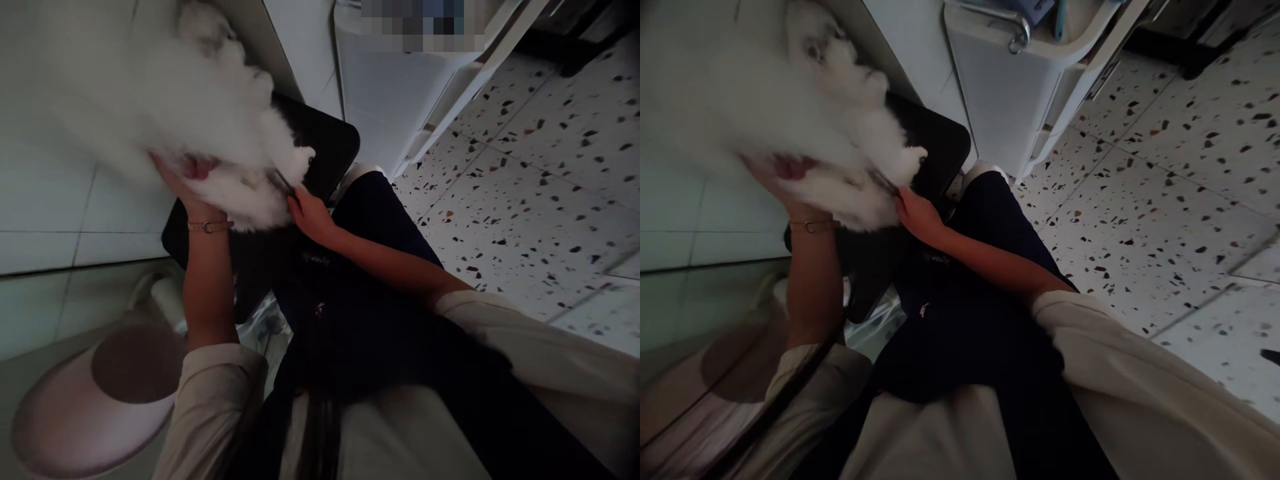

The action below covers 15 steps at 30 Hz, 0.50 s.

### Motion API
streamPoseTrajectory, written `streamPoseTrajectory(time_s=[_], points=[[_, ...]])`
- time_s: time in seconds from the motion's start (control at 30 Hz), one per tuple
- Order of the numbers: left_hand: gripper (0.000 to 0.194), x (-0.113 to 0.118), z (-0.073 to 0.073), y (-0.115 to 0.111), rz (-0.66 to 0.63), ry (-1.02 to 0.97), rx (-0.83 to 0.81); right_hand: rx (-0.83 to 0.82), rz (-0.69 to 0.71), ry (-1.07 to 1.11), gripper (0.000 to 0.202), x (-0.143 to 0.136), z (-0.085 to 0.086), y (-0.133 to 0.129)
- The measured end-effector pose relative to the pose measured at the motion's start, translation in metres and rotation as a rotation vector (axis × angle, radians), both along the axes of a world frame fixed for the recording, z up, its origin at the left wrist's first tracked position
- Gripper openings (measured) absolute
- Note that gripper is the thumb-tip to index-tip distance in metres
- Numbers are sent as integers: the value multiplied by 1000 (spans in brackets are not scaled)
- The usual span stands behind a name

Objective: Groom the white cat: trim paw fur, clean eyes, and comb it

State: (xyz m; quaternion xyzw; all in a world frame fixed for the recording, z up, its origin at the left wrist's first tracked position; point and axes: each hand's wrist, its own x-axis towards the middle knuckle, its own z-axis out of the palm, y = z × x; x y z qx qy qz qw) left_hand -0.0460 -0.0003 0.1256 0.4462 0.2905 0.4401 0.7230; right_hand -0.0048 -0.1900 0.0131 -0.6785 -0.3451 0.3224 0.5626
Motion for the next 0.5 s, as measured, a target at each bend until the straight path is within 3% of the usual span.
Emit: streamPoseTrajectory(time_s=[0.1, 0.27, 0.37, 0.5], points=[[48, -2, -3, 5, 106, -166, 24, -32, 80, -109, 16, -11, 11, 9], [39, -4, 0, 5, 174, -186, 80, 105, 112, 118, 29, -36, 15, 34], [39, -9, 0, 5, 210, -185, 131, 91, 86, 254, 25, -32, 10, 47], [36, -24, -9, 16, 205, -105, 275, -59, 79, 405, 20, -17, 0, 55]])
